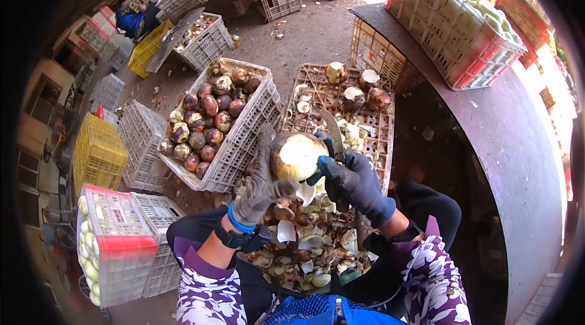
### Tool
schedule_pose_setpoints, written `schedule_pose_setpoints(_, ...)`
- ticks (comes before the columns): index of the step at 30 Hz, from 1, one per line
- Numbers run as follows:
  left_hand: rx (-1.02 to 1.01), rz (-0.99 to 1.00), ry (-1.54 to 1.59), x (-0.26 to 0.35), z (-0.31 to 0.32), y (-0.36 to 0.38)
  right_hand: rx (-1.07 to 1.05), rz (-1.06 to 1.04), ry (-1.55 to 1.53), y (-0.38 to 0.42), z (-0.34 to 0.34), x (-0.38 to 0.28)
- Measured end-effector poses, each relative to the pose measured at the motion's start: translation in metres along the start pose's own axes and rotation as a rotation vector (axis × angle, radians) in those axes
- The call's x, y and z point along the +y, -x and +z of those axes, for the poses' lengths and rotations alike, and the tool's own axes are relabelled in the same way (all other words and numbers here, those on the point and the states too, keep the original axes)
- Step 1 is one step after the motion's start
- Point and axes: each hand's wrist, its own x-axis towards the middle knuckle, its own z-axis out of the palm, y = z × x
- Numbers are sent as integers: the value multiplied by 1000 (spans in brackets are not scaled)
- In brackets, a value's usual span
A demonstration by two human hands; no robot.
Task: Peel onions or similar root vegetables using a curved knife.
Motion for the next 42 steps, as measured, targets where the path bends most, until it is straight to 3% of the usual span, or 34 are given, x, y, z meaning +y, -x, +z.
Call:
schedule_pose_setpoints(1, 60, -163, 223, 9, 10, 4, 0, -41, 2, -2, -2, 7)
schedule_pose_setpoints(4, 197, -352, 405, 6, 7, 3, -77, -267, 201, -11, -5, 27)
schedule_pose_setpoints(9, 296, -288, 318, 10, 13, 4, -75, -566, 441, -20, -7, 52)
schedule_pose_setpoints(21, 284, -256, 198, 1, 17, 11, -122, -485, 707, -8, -16, 38)
schedule_pose_setpoints(24, 292, -278, 201, 4, 22, 13, -76, -586, 656, -10, -18, 46)
schedule_pose_setpoints(28, 242, -281, 192, 3, 20, 10, -51, -443, 703, 3, -17, 31)
schedule_pose_setpoints(31, 181, -337, 225, 0, 12, 10, -75, -441, 550, 1, -22, 38)
schedule_pose_setpoints(36, 42, -431, 208, 11, -4, 4, -53, -214, 386, -1, -30, 43)
schedule_pose_setpoints(39, 20, -415, 204, 7, -8, 1, -16, -75, 280, 0, -23, 37)
schedule_pose_setpoints(42, 145, -382, 226, -6, -9, 2, 51, 5, 96, 1, -13, 29)
